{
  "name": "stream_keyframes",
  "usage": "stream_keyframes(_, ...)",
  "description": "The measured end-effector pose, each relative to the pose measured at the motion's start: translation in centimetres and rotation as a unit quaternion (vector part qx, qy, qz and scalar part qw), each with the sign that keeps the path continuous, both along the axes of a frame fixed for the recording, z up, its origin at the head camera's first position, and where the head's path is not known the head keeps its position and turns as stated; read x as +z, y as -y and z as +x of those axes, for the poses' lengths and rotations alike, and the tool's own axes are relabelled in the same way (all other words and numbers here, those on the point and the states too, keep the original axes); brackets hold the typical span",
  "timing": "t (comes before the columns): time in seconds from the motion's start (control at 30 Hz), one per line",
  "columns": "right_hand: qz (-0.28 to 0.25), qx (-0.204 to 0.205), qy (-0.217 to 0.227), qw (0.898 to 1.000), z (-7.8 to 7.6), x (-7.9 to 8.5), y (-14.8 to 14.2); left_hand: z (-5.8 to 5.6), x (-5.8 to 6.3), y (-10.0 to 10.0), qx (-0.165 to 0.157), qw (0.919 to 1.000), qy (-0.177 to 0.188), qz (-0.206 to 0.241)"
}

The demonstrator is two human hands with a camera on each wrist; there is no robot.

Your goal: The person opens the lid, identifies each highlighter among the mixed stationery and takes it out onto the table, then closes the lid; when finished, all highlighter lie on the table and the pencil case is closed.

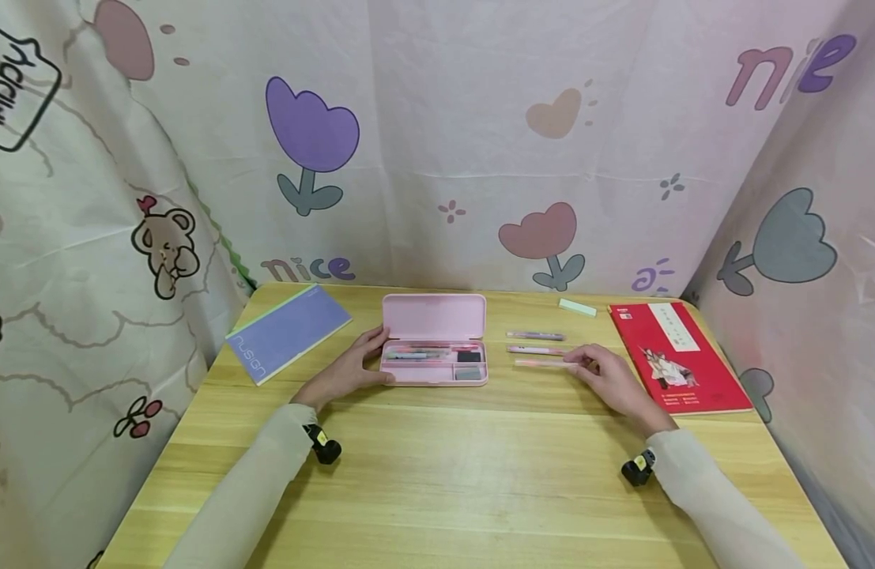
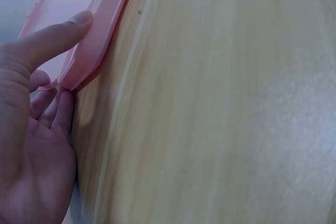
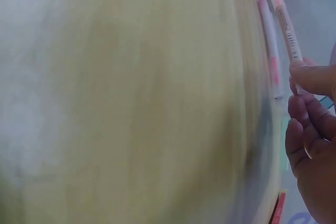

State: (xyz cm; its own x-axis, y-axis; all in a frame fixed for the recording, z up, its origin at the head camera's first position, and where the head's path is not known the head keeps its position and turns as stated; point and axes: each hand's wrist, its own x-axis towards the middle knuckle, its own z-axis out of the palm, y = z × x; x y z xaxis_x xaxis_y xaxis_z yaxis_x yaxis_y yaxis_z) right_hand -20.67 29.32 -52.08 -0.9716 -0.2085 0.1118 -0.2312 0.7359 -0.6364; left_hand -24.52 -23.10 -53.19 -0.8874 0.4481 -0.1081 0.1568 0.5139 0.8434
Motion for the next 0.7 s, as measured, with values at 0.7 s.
stream_keyframes(0.7, 0.005, 0.010, -0.012, 1.000, -0.8, -1.3, 0.6, 0.1, 0.1, -0.1, 0.004, 0.9999, -0.001, -0.011)
